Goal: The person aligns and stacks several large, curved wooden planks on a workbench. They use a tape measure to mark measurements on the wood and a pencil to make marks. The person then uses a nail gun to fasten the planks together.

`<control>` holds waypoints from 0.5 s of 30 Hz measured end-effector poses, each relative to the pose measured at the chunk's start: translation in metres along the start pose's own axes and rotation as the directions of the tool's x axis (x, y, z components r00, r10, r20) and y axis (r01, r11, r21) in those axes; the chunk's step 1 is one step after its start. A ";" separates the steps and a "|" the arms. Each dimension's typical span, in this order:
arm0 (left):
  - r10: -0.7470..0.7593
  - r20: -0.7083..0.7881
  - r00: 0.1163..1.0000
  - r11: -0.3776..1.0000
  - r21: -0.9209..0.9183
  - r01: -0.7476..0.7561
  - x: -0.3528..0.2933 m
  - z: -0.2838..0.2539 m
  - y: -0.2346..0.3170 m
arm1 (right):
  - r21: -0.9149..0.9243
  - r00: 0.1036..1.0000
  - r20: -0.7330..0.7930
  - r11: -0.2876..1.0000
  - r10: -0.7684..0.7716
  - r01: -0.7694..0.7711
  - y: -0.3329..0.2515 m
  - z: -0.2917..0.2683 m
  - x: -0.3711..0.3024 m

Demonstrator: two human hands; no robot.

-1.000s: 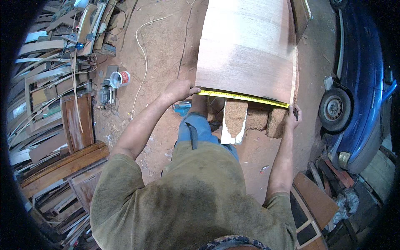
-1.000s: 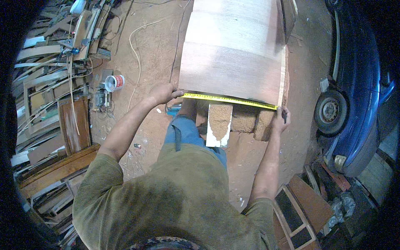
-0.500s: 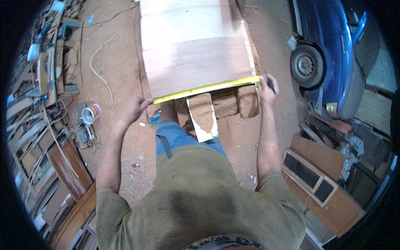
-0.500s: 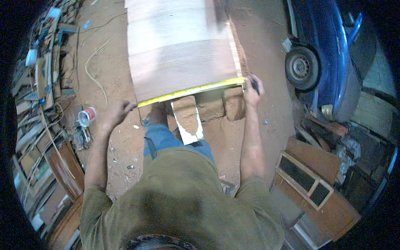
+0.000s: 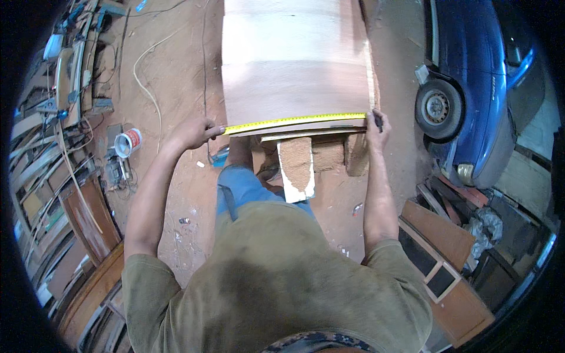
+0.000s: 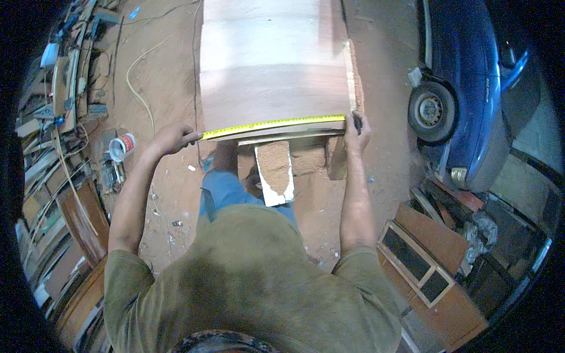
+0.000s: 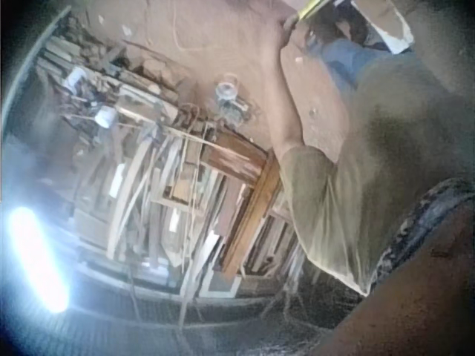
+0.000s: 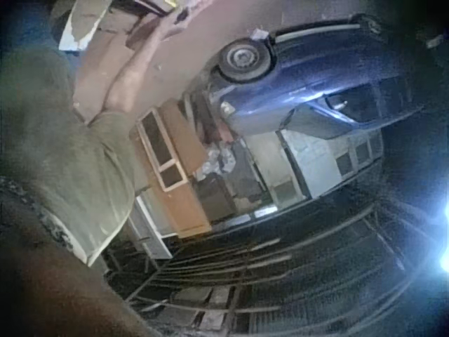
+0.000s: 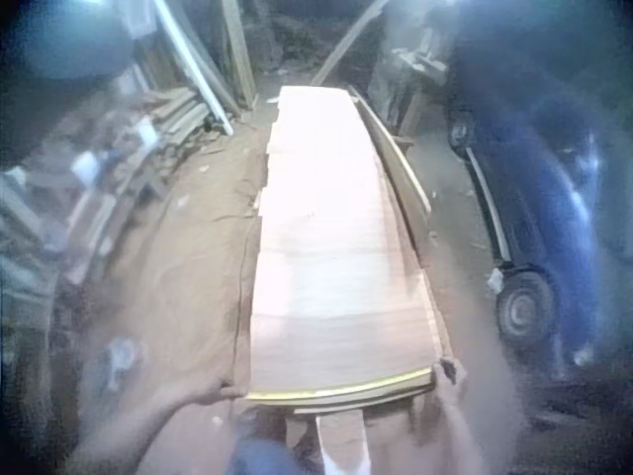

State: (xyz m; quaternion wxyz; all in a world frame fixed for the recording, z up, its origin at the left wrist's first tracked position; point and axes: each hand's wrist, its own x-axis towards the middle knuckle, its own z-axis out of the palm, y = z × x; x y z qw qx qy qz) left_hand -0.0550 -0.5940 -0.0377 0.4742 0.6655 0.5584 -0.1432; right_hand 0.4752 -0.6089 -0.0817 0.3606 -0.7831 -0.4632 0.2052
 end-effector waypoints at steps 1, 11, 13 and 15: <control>-0.019 0.009 1.000 1.000 -0.015 0.019 0.002 0.002 -0.002 | -0.059 0.999 -0.006 0.997 0.039 -0.039 -0.010 0.001 0.000; 0.005 0.027 1.000 0.999 -0.042 -0.004 0.016 -0.001 -0.020 | 0.396 0.842 0.537 0.895 -0.044 -0.206 -0.134 0.094 -0.072; -0.028 0.056 0.998 0.998 -0.060 0.032 0.018 -0.002 -0.019 | 0.216 0.737 0.675 0.963 -0.027 -0.162 -0.149 0.120 -0.092; -0.021 0.090 0.996 0.997 -0.072 0.027 0.020 -0.005 -0.019 | 0.392 0.651 0.749 0.875 -0.124 -0.284 -0.160 0.140 -0.109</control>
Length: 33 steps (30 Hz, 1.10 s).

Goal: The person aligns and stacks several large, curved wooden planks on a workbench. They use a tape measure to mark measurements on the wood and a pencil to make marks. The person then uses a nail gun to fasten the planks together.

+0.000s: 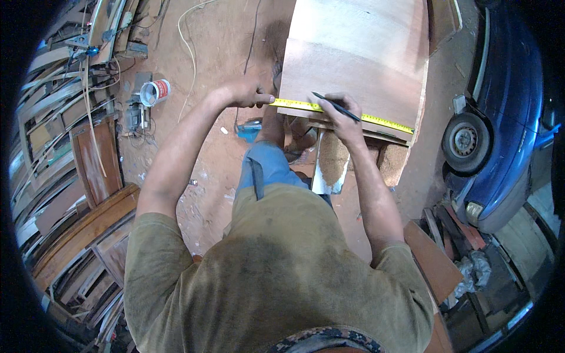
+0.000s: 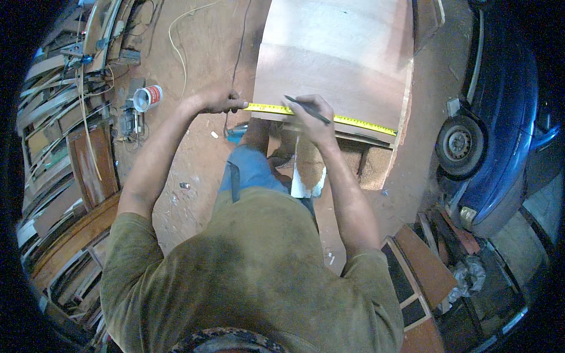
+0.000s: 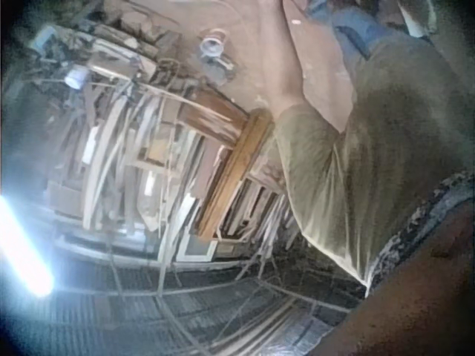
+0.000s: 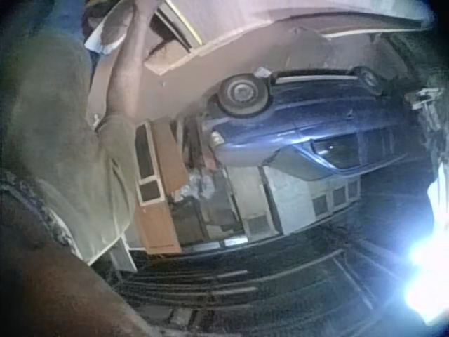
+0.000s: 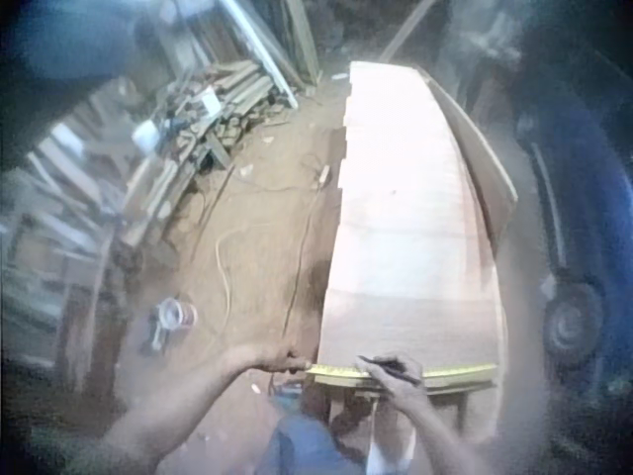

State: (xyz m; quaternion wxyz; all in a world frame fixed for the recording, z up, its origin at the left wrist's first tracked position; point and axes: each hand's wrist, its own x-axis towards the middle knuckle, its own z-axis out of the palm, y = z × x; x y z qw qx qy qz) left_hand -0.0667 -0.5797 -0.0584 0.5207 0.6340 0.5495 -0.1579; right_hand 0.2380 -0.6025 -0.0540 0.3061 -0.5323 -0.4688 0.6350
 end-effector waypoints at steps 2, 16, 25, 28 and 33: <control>-0.047 0.037 0.998 0.998 -0.028 0.048 0.002 -0.001 0.000 | -0.118 0.989 0.020 0.982 -0.145 0.146 0.001 0.016 0.012; -0.062 0.049 0.997 0.998 0.010 0.061 -0.007 -0.012 0.010 | -0.280 0.992 -0.035 0.954 -0.124 0.109 0.029 0.020 0.032; -0.049 0.065 0.997 0.998 -0.029 0.051 -0.001 -0.009 0.005 | -0.257 0.992 -0.047 0.961 -0.118 0.102 0.029 0.023 0.029; -0.046 0.068 0.997 0.997 -0.053 0.049 -0.001 -0.009 0.005 | -0.267 0.986 -0.046 0.953 -0.159 0.141 0.027 0.023 0.030; -0.090 0.082 0.993 0.996 -0.017 0.092 0.001 -0.008 0.006 | -0.329 0.987 -0.021 0.933 -0.159 0.144 0.024 0.023 0.030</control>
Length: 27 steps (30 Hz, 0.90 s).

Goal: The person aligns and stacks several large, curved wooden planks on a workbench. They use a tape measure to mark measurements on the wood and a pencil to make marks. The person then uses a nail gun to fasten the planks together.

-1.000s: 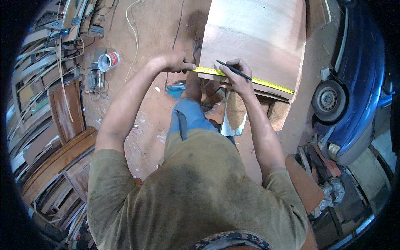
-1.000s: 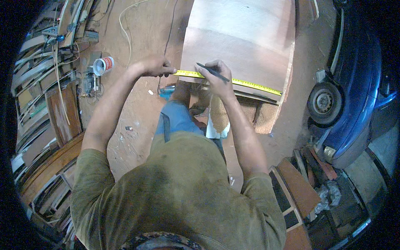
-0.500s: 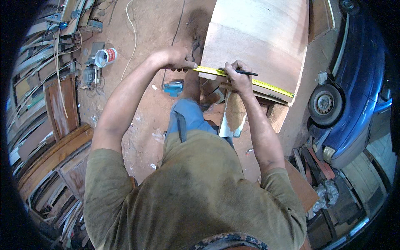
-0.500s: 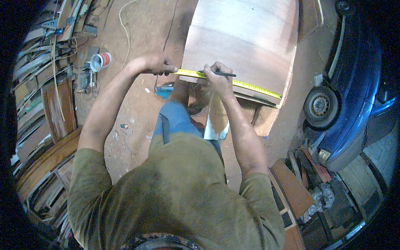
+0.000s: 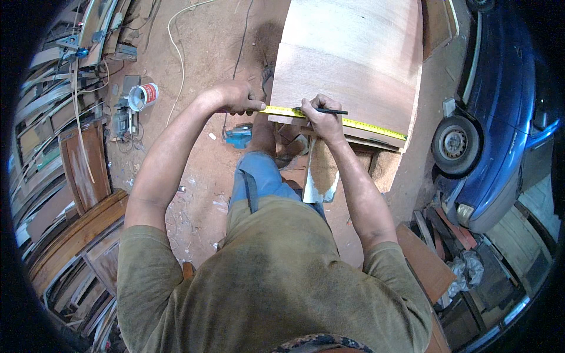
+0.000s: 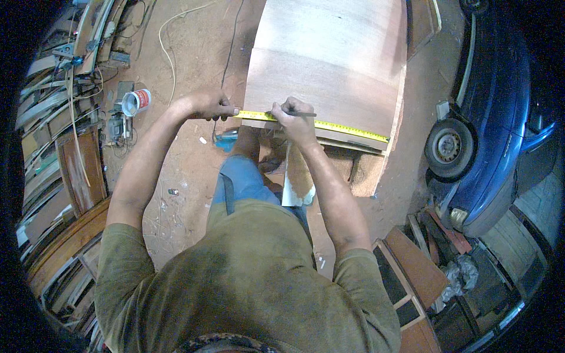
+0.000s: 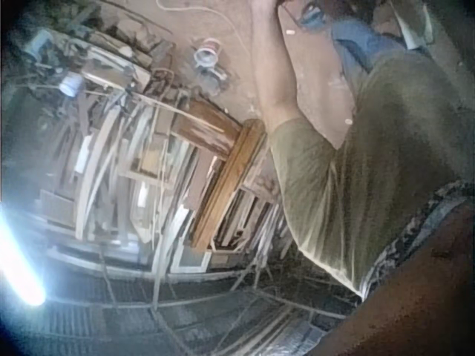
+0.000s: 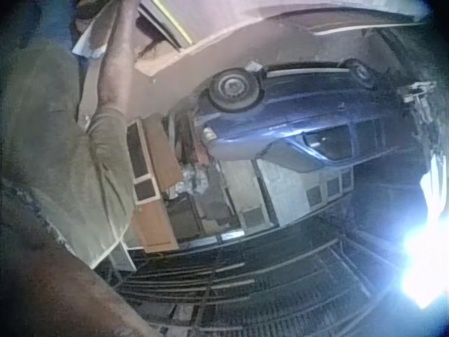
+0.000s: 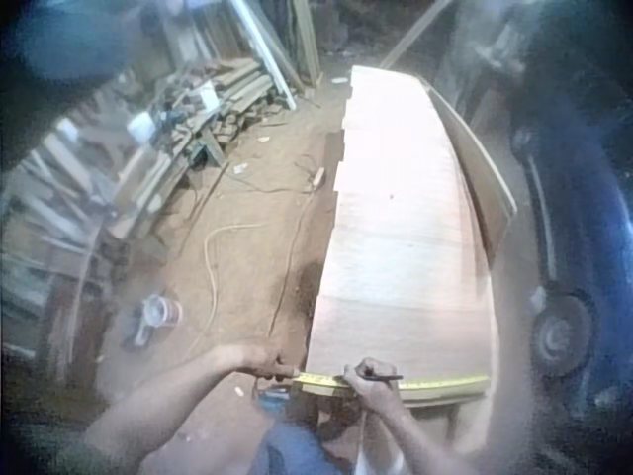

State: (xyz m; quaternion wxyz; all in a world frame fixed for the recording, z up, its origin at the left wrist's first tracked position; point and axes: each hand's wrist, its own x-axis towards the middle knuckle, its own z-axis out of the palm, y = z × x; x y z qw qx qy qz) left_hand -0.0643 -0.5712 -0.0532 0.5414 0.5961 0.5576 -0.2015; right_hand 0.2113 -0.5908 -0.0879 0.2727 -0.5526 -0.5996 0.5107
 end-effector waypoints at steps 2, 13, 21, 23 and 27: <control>-0.011 0.003 1.000 1.000 0.025 0.011 0.001 0.000 0.000 | 0.015 1.000 0.002 1.000 0.003 -0.003 -0.002 0.000 0.000; 0.013 -0.004 1.000 0.999 -0.036 -0.013 -0.002 -0.002 0.001 | -0.037 0.999 0.014 0.998 0.041 -0.041 -0.007 -0.001 0.000; 0.016 0.004 1.000 1.000 -0.004 -0.016 -0.006 -0.005 0.005 | -0.011 1.000 -0.024 1.000 0.007 -0.008 0.002 0.001 0.000; 0.001 0.007 1.000 1.000 -0.007 -0.001 -0.007 -0.006 0.005 | 0.011 0.999 -0.018 0.999 0.040 -0.040 0.004 0.002 0.000; 0.006 0.025 1.000 1.000 -0.008 -0.006 -0.006 -0.007 0.006 | -0.009 1.000 -0.021 1.000 0.004 -0.004 0.006 0.001 0.001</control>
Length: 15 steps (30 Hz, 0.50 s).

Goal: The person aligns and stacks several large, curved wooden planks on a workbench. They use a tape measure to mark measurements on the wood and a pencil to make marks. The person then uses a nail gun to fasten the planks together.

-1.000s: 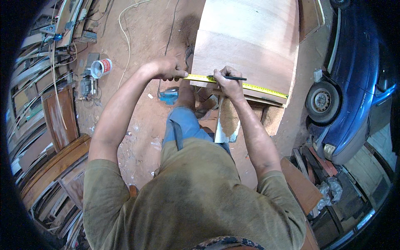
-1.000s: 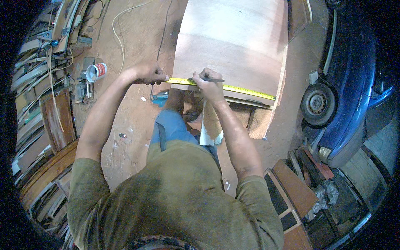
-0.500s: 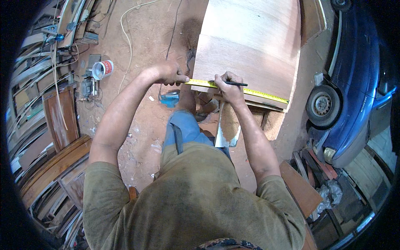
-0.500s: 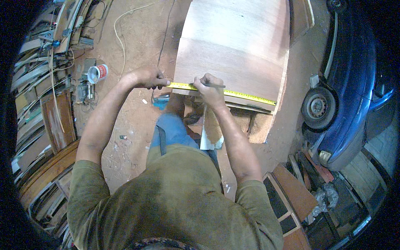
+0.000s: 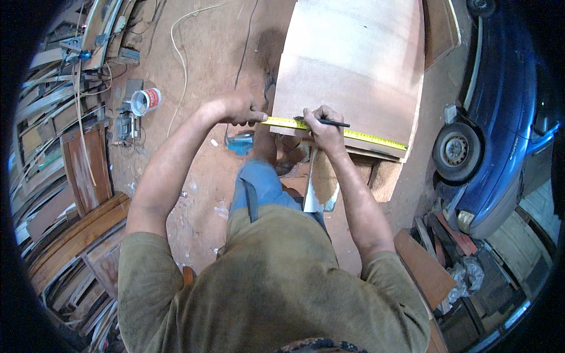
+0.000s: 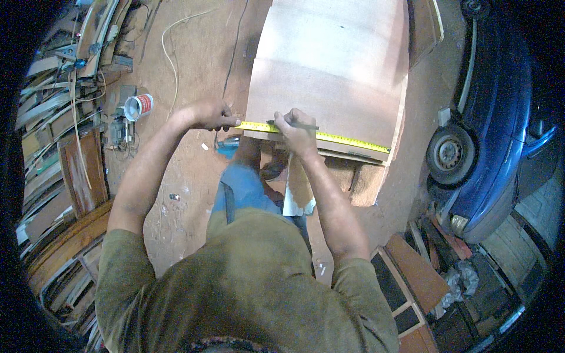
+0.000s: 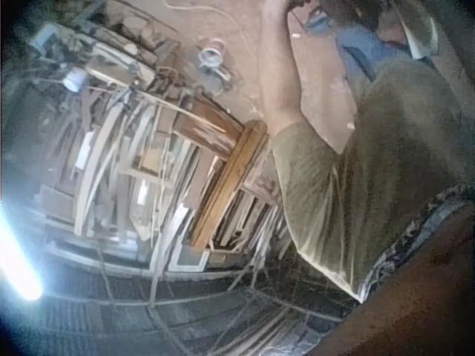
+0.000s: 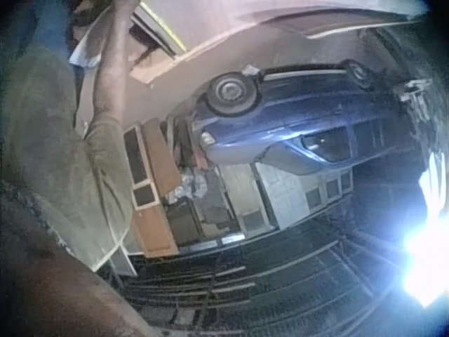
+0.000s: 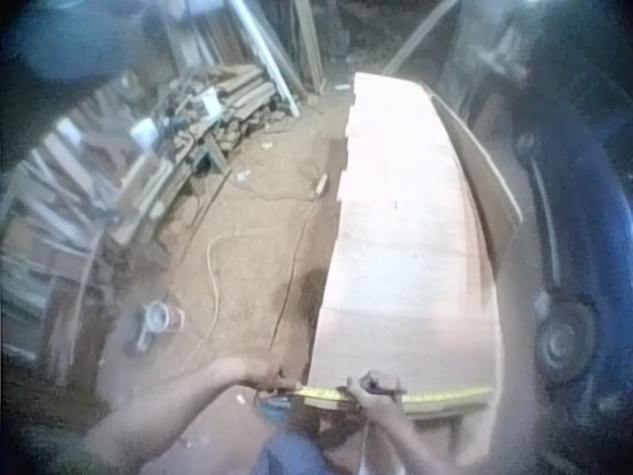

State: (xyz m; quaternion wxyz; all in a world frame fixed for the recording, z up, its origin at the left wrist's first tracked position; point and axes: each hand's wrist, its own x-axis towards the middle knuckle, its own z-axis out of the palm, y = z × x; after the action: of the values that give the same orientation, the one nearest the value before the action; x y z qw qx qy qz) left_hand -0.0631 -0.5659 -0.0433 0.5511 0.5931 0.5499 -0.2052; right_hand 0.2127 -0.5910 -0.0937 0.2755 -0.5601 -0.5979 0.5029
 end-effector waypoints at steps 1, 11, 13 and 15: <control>-0.022 0.005 1.000 1.000 -0.008 0.022 0.000 0.000 0.000 | -0.008 0.999 -0.005 0.999 -0.047 0.047 0.000 0.000 0.000; -0.034 -0.008 0.999 0.999 -0.004 0.034 0.003 0.002 -0.002 | 0.038 0.998 -0.013 0.997 0.061 -0.061 -0.005 -0.002 0.000; -0.013 -0.017 1.000 1.000 -0.018 0.012 0.002 0.002 -0.002 | 0.072 1.000 0.013 0.997 0.012 -0.012 -0.008 -0.004 0.000; 0.003 -0.019 1.000 1.000 -0.031 -0.004 0.001 0.001 -0.002 | 0.021 0.998 0.034 0.998 0.054 -0.055 -0.011 -0.004 0.000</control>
State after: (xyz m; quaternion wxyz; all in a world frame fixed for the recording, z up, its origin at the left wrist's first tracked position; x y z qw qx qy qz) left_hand -0.0640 -0.5669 -0.0452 0.5552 0.5875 0.5572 -0.1901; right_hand 0.2116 -0.5888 -0.0823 0.2579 -0.5645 -0.5814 0.5261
